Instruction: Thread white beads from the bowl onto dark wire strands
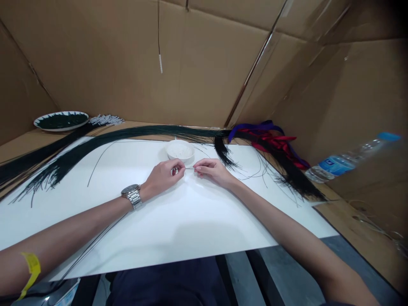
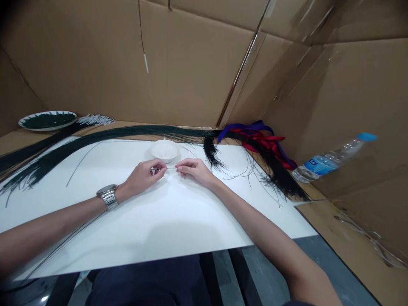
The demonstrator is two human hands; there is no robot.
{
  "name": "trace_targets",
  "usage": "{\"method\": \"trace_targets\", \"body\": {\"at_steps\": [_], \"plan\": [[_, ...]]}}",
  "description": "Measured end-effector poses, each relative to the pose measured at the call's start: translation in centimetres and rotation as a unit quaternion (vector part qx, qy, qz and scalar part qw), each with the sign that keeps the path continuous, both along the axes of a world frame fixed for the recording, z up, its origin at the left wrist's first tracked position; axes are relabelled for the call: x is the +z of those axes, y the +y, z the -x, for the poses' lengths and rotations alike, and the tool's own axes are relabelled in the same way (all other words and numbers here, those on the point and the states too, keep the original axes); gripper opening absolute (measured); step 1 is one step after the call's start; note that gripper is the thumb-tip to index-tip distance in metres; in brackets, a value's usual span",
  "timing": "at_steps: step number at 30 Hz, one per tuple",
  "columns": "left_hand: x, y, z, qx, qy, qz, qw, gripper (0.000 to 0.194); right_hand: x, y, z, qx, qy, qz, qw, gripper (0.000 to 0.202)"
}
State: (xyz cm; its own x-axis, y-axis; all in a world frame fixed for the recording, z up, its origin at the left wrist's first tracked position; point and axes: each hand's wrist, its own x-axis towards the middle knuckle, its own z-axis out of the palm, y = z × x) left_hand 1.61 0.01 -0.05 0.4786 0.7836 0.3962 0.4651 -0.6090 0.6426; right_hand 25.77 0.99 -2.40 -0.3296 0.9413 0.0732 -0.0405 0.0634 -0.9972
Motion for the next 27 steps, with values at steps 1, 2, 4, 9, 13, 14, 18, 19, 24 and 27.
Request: {"method": "trace_targets", "body": {"at_steps": [1, 2, 4, 9, 13, 14, 18, 19, 24, 27], "plan": [[-0.1, 0.0, 0.0, 0.000, 0.000, -0.002, 1.000, 0.014, 0.0, 0.0, 0.0, 0.000, -0.004, 0.001, 1.000, 0.025], [-0.1, 0.1, 0.0, 0.001, 0.001, -0.003, 1.000, 0.014, 0.1, -0.1, 0.0, 0.001, -0.007, 0.002, 1.000, 0.025], [-0.2, 0.1, -0.1, 0.002, 0.004, -0.005, 1.000, 0.015, 0.4, -0.3, 0.0, 0.004, -0.014, -0.003, 1.000, 0.025], [-0.2, 0.2, -0.1, 0.000, 0.008, -0.003, 1.000, 0.014, 1.0, -0.7, 0.3, 0.012, -0.037, -0.022, 0.999, 0.028], [-0.4, 0.3, -0.1, 0.002, 0.009, -0.007, 1.000, 0.013, 1.2, -0.8, 0.4, 0.002, -0.041, -0.027, 0.999, 0.028], [-0.5, 0.3, -0.1, 0.003, 0.009, -0.009, 1.000, 0.012, 1.3, -0.8, 0.4, 0.000, -0.041, -0.028, 0.999, 0.027], [-0.6, 0.4, -0.2, 0.003, 0.009, -0.019, 1.000, 0.012, 1.3, -0.8, 0.5, -0.003, -0.042, -0.031, 0.999, 0.025], [-0.6, 0.4, -0.2, 0.002, 0.008, -0.021, 1.000, 0.012, 1.3, -0.8, 0.5, -0.005, -0.041, -0.032, 0.999, 0.024], [-0.5, 0.4, -0.3, 0.002, 0.003, -0.022, 1.000, 0.012, 1.2, -0.7, 0.4, -0.007, -0.046, -0.040, 0.998, 0.022], [-0.5, 0.4, -0.3, 0.002, 0.004, -0.018, 1.000, 0.012, 1.2, -0.7, 0.3, -0.006, -0.050, -0.045, 0.998, 0.022]]}}
